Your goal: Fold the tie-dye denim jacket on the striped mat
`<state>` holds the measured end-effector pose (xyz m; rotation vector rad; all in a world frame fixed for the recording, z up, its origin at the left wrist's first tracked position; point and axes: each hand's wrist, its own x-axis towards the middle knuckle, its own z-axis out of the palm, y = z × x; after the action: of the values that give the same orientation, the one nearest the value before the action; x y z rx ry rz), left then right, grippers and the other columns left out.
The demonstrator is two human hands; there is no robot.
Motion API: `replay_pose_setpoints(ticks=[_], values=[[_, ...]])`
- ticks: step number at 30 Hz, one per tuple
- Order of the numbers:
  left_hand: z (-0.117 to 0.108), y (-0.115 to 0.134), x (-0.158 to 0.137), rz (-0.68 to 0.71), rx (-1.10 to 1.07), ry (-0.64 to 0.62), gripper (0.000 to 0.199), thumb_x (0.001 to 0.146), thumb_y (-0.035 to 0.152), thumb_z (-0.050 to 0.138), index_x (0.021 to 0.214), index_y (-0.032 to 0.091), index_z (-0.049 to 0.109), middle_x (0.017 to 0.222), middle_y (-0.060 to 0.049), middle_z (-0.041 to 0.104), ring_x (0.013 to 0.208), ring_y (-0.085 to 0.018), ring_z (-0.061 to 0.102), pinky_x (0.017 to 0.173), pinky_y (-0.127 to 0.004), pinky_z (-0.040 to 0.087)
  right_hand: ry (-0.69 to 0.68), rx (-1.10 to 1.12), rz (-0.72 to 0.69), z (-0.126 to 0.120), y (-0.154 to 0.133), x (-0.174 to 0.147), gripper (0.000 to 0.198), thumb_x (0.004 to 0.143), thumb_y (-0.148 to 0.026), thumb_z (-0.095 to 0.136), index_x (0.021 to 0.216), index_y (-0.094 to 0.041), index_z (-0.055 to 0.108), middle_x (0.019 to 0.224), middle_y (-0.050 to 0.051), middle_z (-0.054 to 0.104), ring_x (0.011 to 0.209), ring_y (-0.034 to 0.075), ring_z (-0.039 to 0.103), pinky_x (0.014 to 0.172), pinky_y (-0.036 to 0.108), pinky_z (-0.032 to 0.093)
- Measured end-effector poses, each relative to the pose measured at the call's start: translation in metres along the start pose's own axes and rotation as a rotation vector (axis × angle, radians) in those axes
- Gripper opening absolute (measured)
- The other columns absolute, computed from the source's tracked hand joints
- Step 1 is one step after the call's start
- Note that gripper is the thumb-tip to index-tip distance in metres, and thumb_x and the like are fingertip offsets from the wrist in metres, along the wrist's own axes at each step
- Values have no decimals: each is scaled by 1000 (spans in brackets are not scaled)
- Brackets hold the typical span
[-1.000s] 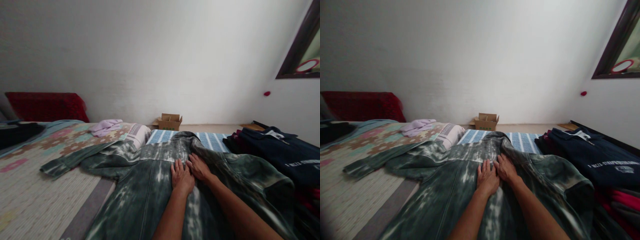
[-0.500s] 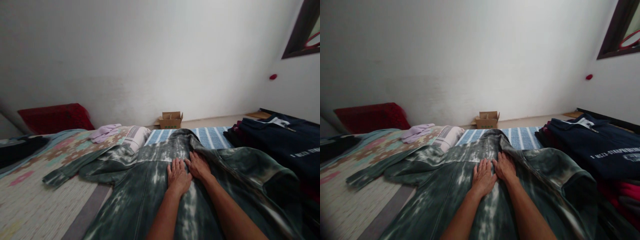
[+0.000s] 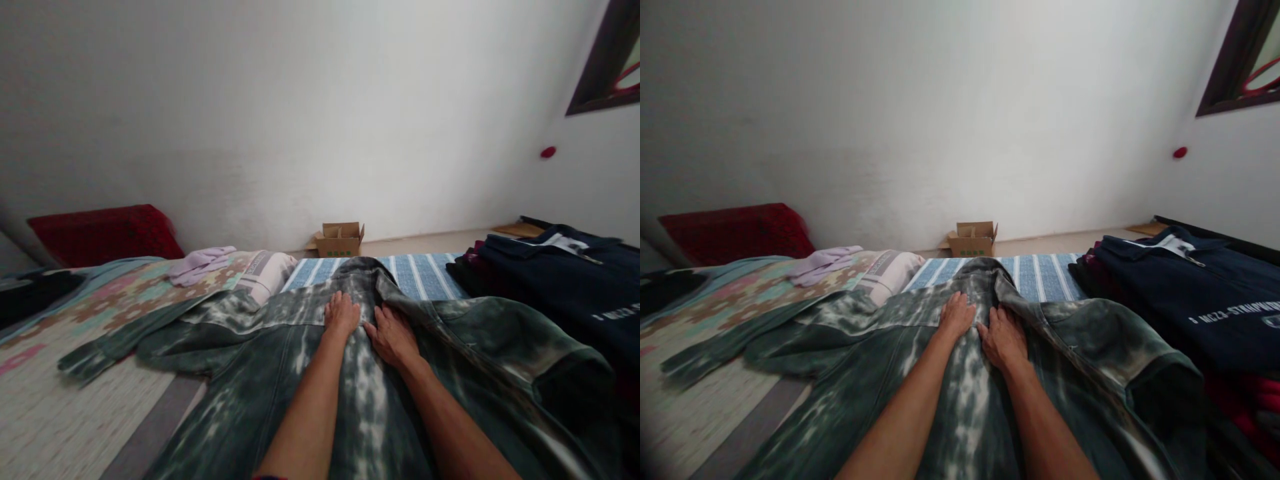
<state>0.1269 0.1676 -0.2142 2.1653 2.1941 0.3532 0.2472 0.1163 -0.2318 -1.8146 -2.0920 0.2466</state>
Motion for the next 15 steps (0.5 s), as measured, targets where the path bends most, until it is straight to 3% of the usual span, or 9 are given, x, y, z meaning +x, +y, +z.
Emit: replay_pose_setpoints(ticks=[3,6,10,15], values=[[18,-3,-2,1,16,33,41,90,35,33,124,18,48,141,-13,39,132,-24,30,106,-42,21,32,-30,-4,2,2,-1,50,90,-45,35,125,-13,50,132,14,47,123,29,39,103,38,25],[23,-3,-7,1,0,48,42,90,37,30,124,19,47,141,-11,39,132,-23,29,106,-41,20,42,-36,7,-3,-1,-4,38,90,-42,37,108,-17,59,114,12,58,107,25,51,90,32,36],[20,-2,-9,-12,-76,34,41,89,35,32,122,18,48,140,-11,40,132,-23,29,107,-41,18,211,-82,-2,-25,-15,7,34,92,-34,31,89,-20,62,90,7,63,84,20,57,72,29,41],[18,-2,-11,-18,-154,59,36,87,34,38,115,18,54,137,-12,43,129,-24,32,106,-41,19,318,-132,-20,-55,-32,70,31,91,-28,33,106,-16,59,107,12,59,100,24,52,82,33,38]])
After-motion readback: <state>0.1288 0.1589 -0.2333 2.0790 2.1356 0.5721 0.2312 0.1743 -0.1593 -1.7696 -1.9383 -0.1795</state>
